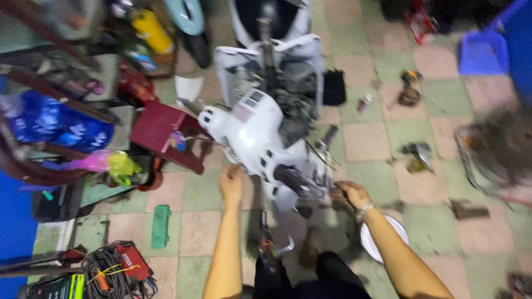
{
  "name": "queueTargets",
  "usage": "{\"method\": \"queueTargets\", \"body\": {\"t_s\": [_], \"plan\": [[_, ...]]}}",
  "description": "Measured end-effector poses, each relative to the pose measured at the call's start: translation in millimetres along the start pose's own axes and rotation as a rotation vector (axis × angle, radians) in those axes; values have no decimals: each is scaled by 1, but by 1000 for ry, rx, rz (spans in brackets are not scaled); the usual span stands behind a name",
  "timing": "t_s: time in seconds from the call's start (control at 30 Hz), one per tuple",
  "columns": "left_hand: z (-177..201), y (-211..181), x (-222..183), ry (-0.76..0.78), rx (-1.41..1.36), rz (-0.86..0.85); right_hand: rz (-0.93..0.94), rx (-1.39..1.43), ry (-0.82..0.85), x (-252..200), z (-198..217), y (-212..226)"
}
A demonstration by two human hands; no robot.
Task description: The person repairs a white scooter by removing plastic fairings, wiping internal components with a black cloth, and using a wrench and a metal sleeve to work on the steering column and handlebars.
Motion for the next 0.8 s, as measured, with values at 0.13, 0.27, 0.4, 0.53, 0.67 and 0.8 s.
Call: {"method": "queueTargets", "body": {"t_s": [0.13,0.27,0.4,0.53,0.67,0.8], "plan": [[-21,-114,-45,40,-32,-134,-117,139,-114,-32,35,6],[-56,-191,-37,-11,302,-341,-122,51,-157,-24,38,34],[-143,-205,60,114,371,-483,89,-130,-43,5,31,85],[-231,-188,170,-19,719,-356,147,-218,0,22,29,127],[-270,-175,219,-249,981,-130,184,-245,70,42,51,165],[-286,-172,227,-401,1117,-69,216,-402,99,89,92,212]]}}
Point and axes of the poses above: each hand's wrist, its own x-axis towards the middle knuckle, its own z-axis out of the back of the hand, y = z × x, the point moved 4 cm from there along x, towards the middle knuckle, and after that the axes turned 7 degrees about z, right-handed, at the moved point
